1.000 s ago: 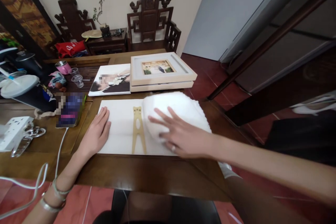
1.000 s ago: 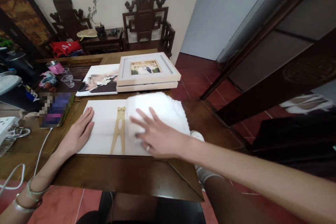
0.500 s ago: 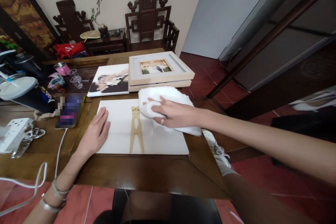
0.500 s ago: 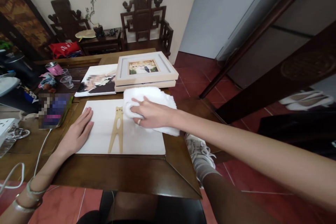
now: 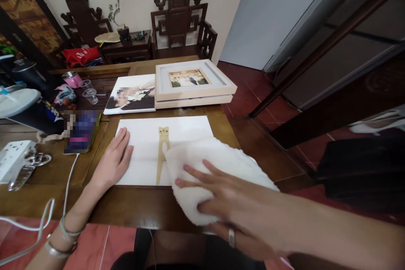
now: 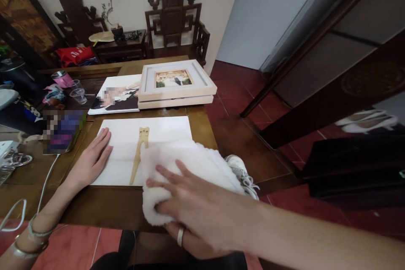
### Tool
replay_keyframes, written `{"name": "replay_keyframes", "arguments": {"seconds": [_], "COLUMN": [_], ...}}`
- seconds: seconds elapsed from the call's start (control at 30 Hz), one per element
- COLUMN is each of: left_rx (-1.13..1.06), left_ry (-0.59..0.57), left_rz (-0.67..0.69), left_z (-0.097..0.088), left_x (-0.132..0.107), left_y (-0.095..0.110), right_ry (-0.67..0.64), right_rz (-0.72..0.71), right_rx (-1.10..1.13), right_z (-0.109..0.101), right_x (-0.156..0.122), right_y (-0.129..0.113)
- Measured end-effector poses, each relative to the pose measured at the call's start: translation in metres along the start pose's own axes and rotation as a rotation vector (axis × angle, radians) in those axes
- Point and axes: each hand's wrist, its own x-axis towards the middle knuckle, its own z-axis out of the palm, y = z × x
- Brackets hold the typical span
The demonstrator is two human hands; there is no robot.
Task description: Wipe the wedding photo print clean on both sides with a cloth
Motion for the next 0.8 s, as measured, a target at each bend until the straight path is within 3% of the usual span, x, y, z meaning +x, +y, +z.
{"name": "replay_keyframes", "arguments": {"seconds": [0.13, 0.27, 0.43, 0.5, 0.6, 0.7, 0.8], "left_rx": [-0.002, -0.013, -0.011, -0.011, -0.015, -0.012, -0.003], "left_ry": [0.001, -0.003, -0.009, -0.007, -0.001, 0.013, 0.022], "left_rz": [-0.001, -0.013, -0.015, -0.011, -0.005, 0.001, 0.005], "left_z": [0.0, -0.001, -0.003, -0.003, -0.003, -0.001, 0.0], "left_x": [0.0, 0.0, 0.001, 0.001, 0.0, 0.0, 0.0], "left_y": [0.0, 0.0, 0.001, 0.001, 0.0, 0.0, -0.001], "right_ry": [-0.027, 0.066, 0.14, 0.134, 0.109, 0.1, 0.096], "right_rz": [0.162, 0.274, 0.236, 0.161, 0.082, 0.066, 0.02], "right_rx": [0.076, 0.049, -0.117, -0.226, -0.342, -0.275, -0.116], "right_z": [-0.035, -0.061, -0.058, -0.043, -0.012, 0.015, 0.024], "right_x": [0.013, 0.041, 0.065, 0.064, 0.049, 0.025, 0.004], "right_y": [0.022, 0.063, 0.095, 0.092, 0.069, 0.032, 0.001]}}
